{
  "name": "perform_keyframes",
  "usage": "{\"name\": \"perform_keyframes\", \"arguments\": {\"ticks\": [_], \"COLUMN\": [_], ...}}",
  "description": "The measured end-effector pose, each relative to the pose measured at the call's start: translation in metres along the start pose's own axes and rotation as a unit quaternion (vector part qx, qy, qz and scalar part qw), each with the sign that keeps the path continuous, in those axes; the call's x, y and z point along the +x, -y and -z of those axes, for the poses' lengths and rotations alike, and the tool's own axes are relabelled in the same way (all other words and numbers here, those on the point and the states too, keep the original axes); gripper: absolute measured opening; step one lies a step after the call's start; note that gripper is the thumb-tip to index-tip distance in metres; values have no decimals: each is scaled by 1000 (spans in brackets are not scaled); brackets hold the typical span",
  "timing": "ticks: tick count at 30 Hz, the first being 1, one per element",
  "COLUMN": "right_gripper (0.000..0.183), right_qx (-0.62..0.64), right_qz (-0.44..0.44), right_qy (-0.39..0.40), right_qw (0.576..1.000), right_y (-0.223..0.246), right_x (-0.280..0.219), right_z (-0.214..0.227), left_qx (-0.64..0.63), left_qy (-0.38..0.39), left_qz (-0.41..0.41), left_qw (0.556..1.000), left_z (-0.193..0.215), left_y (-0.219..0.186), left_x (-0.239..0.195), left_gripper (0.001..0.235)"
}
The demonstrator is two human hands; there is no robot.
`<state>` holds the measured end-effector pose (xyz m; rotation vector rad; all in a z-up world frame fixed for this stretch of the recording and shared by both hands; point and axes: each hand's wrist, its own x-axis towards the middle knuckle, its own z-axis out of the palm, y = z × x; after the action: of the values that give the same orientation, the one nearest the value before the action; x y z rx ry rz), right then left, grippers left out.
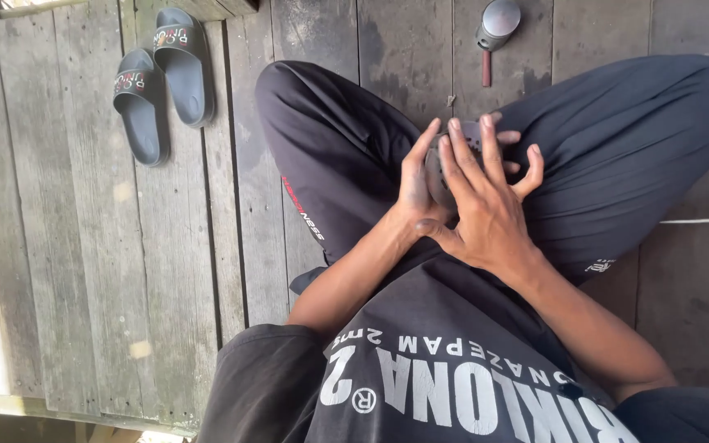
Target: The person sits on a wooden floor and cleans a circular metal part with holes using a small grey object. They rub the object against the surface of the part, flip it over to clean the other side, and repeat the process.
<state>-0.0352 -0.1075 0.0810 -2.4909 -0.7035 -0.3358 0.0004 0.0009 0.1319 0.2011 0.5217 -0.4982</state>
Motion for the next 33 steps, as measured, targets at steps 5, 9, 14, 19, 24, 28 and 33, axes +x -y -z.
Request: {"name": "perform_keyframes", "arguments": {"ticks": [5, 9, 14, 19, 24, 28, 33], "right_gripper": [103, 104, 118, 126, 119, 123, 119], "right_qx": [12, 1, 1, -20, -12, -12, -10], "right_qz": [11, -8, 45, 66, 42, 24, 36], "right_qy": [32, 14, 5, 3, -3, 17, 25], "right_qw": [999, 1000, 999, 998, 999, 999, 999], "right_y": [9, 11, 17, -2, -26, -54, -100], "right_x": [22, 47, 55, 71, 110, 142, 179], "right_z": [29, 58, 82, 86, 76, 52, 17], "left_qx": [48, 144, 106, 98, 142, 119, 88], "left_qy": [198, 53, 199, 276, 108, 112, 262], "left_qz": [-14, -77, -31, -85, -73, -22, 22], "left_qw": [979, 985, 974, 952, 981, 986, 961], "left_z": [55, 14, -13, -28, -41, -38, -25], "left_y": [-9, -22, -27, -32, -56, -86, -120], "left_x": [24, 1, -7, 10, 53, 96, 161], "left_gripper": [43, 44, 43, 45, 33, 42, 57]}}
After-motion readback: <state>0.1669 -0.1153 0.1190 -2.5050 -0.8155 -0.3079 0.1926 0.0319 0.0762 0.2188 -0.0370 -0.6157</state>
